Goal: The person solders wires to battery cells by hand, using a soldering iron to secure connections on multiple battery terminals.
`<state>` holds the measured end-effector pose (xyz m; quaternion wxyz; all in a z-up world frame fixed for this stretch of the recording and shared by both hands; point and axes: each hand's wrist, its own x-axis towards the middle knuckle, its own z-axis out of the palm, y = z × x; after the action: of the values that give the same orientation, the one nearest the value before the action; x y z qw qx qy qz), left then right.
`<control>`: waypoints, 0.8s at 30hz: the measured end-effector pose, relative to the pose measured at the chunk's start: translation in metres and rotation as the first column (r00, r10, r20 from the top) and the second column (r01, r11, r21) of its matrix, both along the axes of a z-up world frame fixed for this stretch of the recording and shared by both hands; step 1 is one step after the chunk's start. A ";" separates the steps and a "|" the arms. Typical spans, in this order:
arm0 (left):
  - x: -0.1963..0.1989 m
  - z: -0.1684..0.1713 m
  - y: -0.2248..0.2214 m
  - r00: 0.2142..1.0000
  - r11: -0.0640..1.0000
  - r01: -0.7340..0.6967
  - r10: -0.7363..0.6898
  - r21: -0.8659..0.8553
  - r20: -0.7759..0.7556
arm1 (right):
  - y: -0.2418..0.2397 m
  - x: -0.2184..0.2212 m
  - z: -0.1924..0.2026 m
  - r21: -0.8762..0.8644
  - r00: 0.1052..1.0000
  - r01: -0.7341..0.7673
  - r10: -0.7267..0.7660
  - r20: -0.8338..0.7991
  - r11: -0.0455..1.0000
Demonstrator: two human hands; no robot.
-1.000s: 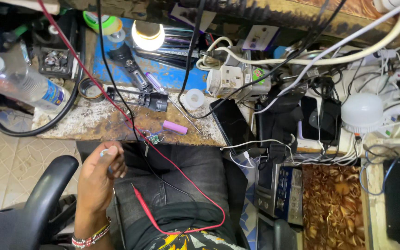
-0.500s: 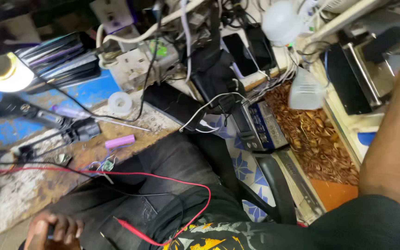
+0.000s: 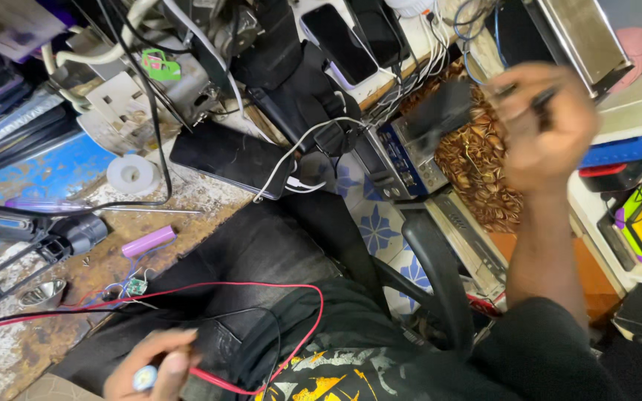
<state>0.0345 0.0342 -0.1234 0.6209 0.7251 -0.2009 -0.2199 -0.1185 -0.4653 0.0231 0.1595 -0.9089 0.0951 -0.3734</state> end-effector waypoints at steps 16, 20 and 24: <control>-0.028 0.041 -0.126 0.929 0.845 0.370 -0.324 0.388 -0.180 | 0.011 0.009 -0.162 0.855 0.420 -0.115 0.804 -0.420 0.506; -0.030 0.021 -0.114 0.908 0.855 0.403 -0.330 0.326 -0.258 | -0.071 -0.007 -0.292 0.812 0.638 0.491 0.504 -0.583 0.317; -0.030 0.023 -0.122 0.878 0.859 0.440 -0.350 0.263 -0.325 | -0.093 -0.010 -0.446 0.393 0.380 0.620 0.179 -0.908 0.679</control>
<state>0.0040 -0.0879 -0.1007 0.4531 0.7247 -0.2219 -0.4693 -0.1288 -0.5578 -0.4228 0.3503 -0.8017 0.4302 0.2224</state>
